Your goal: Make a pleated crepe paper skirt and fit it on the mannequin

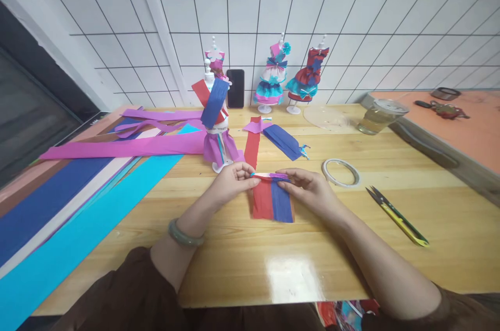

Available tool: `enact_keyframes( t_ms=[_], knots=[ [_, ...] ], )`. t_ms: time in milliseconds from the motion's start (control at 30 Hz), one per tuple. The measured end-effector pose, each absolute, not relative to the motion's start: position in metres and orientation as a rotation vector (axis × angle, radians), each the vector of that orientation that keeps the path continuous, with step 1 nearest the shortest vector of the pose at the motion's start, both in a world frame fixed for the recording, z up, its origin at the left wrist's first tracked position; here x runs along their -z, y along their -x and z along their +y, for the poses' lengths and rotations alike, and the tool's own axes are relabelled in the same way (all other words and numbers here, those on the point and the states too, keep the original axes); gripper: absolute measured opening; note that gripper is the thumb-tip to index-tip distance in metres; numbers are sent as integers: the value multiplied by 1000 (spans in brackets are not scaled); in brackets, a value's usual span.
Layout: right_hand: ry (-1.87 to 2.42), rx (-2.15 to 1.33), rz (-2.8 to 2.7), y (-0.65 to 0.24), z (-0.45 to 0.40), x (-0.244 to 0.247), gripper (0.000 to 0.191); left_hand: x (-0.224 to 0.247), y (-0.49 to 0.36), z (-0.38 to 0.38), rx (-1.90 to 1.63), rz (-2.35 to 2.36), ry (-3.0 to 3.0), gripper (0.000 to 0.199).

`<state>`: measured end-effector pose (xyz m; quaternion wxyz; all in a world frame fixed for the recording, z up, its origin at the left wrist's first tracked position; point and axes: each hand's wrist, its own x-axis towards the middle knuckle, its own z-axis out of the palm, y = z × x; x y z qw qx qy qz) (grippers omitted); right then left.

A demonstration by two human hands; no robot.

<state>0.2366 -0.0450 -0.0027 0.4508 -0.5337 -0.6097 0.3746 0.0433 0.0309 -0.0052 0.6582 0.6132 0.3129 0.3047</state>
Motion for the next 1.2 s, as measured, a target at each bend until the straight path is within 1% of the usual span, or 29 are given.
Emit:
enact_keyframes(
  t_ms=[100, 267, 467, 600, 733, 1200],
  knots=[
    [1229, -1066, -1408, -236, -46, 1, 25, 5, -41, 33, -670, 697, -1340, 25],
    [1198, -1230, -1278, -237, -47, -4, 30, 4, -40, 34, -635, 646, -1295, 26],
    [1253, -1245, -1188, -241, -45, -5, 37, 2, -39, 34, -642, 628, -1277, 27],
    [1236, -1260, -1167, -241, -44, -2, 38, 3, -39, 34, -658, 620, -1284, 23],
    [1225, -1268, -1136, -244, -42, 3, 35, 3, -39, 35, -683, 605, -1292, 18],
    [1152, -1421, -995, -246, -41, 9, 25, 0, -39, 34, -706, 614, -1177, 16]
  ],
)
